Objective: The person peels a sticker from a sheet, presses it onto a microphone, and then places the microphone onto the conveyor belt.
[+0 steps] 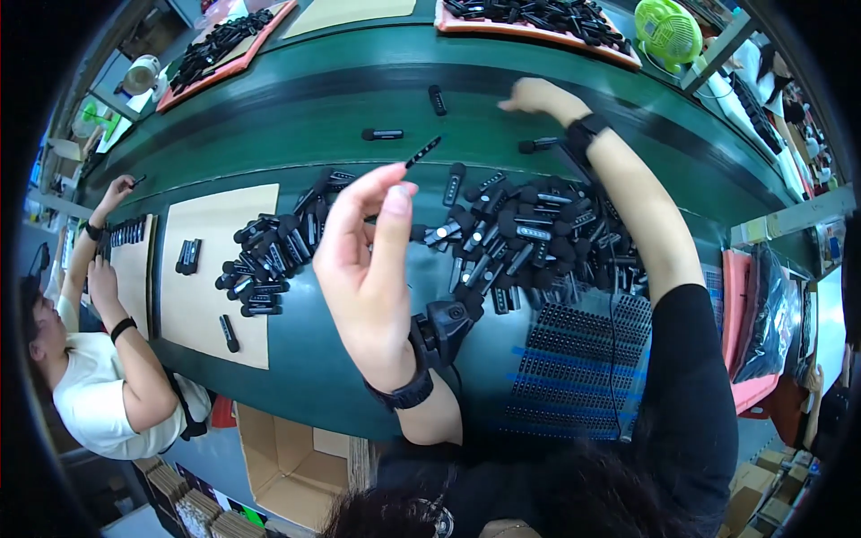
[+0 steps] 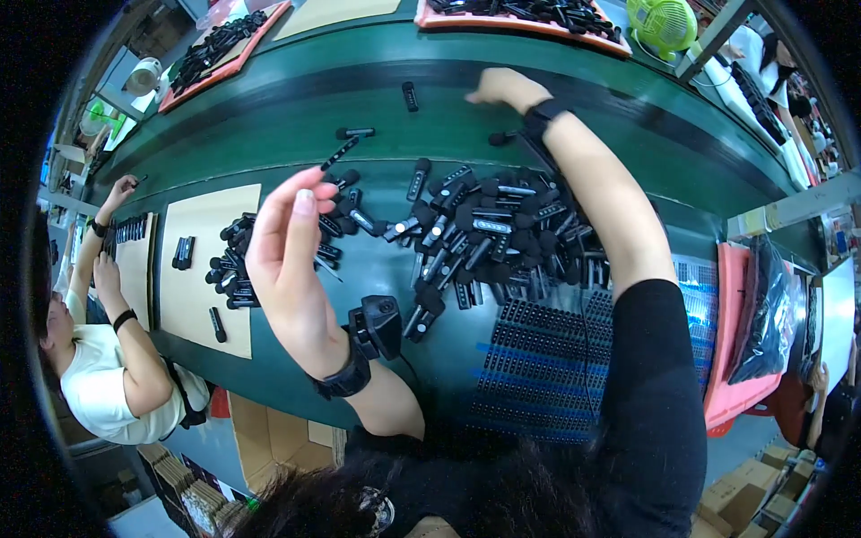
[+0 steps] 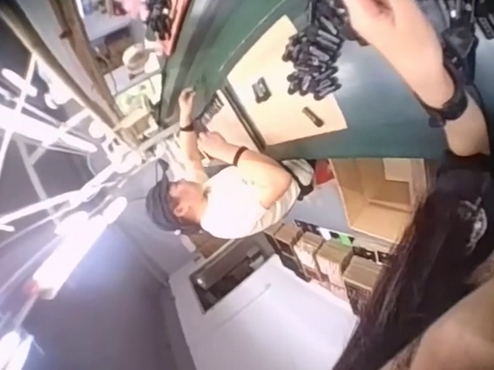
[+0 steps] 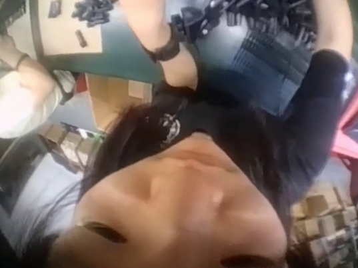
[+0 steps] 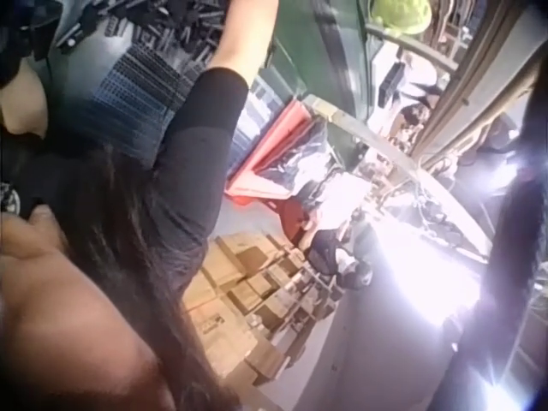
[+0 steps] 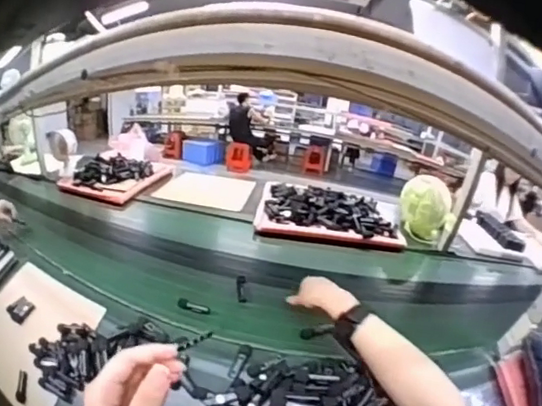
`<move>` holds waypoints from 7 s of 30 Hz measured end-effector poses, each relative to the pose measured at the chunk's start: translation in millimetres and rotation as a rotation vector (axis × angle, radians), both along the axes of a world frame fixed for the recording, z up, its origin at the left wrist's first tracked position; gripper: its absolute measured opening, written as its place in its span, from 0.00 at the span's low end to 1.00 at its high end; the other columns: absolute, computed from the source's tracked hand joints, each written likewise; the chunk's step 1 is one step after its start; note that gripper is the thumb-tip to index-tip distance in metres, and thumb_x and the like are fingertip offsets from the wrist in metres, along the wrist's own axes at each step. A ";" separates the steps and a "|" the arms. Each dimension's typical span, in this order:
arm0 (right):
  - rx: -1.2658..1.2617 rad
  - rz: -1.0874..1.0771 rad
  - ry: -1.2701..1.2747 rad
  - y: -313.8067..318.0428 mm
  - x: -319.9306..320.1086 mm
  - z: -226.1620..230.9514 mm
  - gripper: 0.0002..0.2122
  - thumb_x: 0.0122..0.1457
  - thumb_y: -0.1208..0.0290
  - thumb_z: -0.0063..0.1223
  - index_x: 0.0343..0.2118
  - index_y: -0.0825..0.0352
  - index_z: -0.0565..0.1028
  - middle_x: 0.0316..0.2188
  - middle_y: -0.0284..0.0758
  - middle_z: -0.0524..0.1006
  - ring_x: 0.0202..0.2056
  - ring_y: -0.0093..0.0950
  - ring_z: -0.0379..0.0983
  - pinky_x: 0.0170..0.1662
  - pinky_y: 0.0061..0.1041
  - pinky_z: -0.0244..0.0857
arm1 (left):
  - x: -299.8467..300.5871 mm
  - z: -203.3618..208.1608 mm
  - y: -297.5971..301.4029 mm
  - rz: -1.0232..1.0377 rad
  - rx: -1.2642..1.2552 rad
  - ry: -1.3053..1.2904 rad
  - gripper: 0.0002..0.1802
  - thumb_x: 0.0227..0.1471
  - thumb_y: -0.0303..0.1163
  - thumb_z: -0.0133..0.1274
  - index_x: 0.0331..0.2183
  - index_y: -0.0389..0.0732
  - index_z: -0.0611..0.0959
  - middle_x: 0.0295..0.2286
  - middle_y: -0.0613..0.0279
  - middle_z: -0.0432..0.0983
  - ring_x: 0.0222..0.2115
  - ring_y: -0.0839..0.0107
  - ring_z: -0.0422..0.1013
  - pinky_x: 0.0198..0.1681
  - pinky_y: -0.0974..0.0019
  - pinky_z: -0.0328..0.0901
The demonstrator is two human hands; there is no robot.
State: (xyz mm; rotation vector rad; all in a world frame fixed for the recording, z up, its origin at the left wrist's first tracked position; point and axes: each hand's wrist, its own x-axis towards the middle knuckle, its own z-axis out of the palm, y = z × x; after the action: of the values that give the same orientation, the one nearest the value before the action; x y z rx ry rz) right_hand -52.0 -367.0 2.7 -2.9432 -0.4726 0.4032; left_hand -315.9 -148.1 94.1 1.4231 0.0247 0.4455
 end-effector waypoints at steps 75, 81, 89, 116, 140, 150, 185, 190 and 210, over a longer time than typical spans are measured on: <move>0.866 0.076 -0.587 -32.3 -287.7 98.1 0.15 0.30 0.83 0.57 0.28 0.74 0.74 0.23 0.38 0.74 0.23 0.24 0.69 0.23 0.14 0.57 | -16.1 -7.8 -101.7 -0.370 -0.030 -0.065 0.09 0.36 0.15 0.51 0.16 0.37 0.69 0.16 0.70 0.60 0.19 0.83 0.54 0.23 0.81 0.47; 0.848 0.080 -0.597 -34.8 -288.8 99.9 0.15 0.31 0.84 0.56 0.29 0.75 0.74 0.24 0.39 0.74 0.24 0.25 0.70 0.24 0.14 0.59 | -16.5 -7.9 -103.2 -0.377 -0.041 -0.055 0.08 0.37 0.15 0.51 0.17 0.36 0.70 0.17 0.70 0.61 0.19 0.83 0.55 0.24 0.82 0.49; 0.846 0.119 -0.577 -36.5 -287.3 101.7 0.14 0.33 0.86 0.55 0.29 0.75 0.74 0.25 0.40 0.74 0.25 0.25 0.70 0.25 0.14 0.60 | -14.0 -11.3 -105.8 -0.348 -0.016 -0.054 0.08 0.38 0.15 0.52 0.18 0.36 0.70 0.17 0.71 0.61 0.19 0.84 0.55 0.24 0.83 0.50; 1.035 -0.119 -0.043 -41.6 -232.9 71.6 0.09 0.51 0.75 0.48 0.35 0.71 0.72 0.23 0.30 0.72 0.25 0.16 0.69 0.29 0.11 0.64 | 19.0 -44.0 -100.7 -0.146 0.576 -0.076 0.12 0.40 0.28 0.53 0.31 0.36 0.72 0.23 0.57 0.71 0.22 0.68 0.68 0.24 0.70 0.62; 0.233 0.044 0.043 -43.9 -181.2 21.5 0.13 0.46 0.65 0.54 0.29 0.69 0.69 0.17 0.33 0.69 0.21 0.26 0.65 0.27 0.23 0.59 | 8.5 -18.1 -66.2 -0.240 0.265 -0.155 0.15 0.39 0.15 0.50 0.34 0.31 0.72 0.32 0.59 0.69 0.32 0.77 0.66 0.36 0.77 0.61; 0.757 -0.034 -0.322 -40.5 -250.6 57.2 0.11 0.43 0.74 0.55 0.31 0.70 0.72 0.20 0.32 0.70 0.20 0.19 0.65 0.23 0.16 0.57 | -11.7 -1.3 -61.8 -0.397 -0.164 -0.051 0.21 0.31 0.07 0.50 0.34 0.31 0.69 0.33 0.56 0.66 0.30 0.72 0.69 0.32 0.74 0.66; 0.852 -0.075 -0.615 -28.0 -300.1 78.9 0.14 0.33 0.80 0.58 0.29 0.71 0.75 0.17 0.32 0.71 0.18 0.18 0.64 0.19 0.12 0.53 | -16.4 -11.9 -104.8 -0.412 -0.055 -0.085 0.22 0.30 0.06 0.51 0.31 0.30 0.64 0.28 0.58 0.63 0.28 0.68 0.71 0.30 0.74 0.68; 0.810 -0.068 -0.612 -28.3 -296.4 73.3 0.13 0.35 0.81 0.58 0.29 0.71 0.75 0.19 0.33 0.71 0.19 0.18 0.65 0.20 0.11 0.54 | -7.9 -22.9 -107.6 -0.328 0.148 -0.122 0.16 0.35 0.12 0.52 0.30 0.32 0.68 0.27 0.62 0.65 0.26 0.74 0.69 0.28 0.79 0.64; 0.815 -0.122 -0.408 -41.8 -272.2 66.0 0.10 0.49 0.77 0.48 0.36 0.67 0.73 0.21 0.30 0.71 0.22 0.16 0.68 0.27 0.13 0.62 | 16.8 -46.5 -108.7 -0.459 0.492 0.039 0.10 0.47 0.27 0.49 0.34 0.35 0.75 0.23 0.68 0.70 0.23 0.84 0.64 0.24 0.81 0.58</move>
State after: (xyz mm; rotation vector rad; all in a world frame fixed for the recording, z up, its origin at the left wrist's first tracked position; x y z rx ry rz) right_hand -324.2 -408.8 68.7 -2.2152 -0.3723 -0.3457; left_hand -299.1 -256.8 47.6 1.8559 -0.3974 0.0378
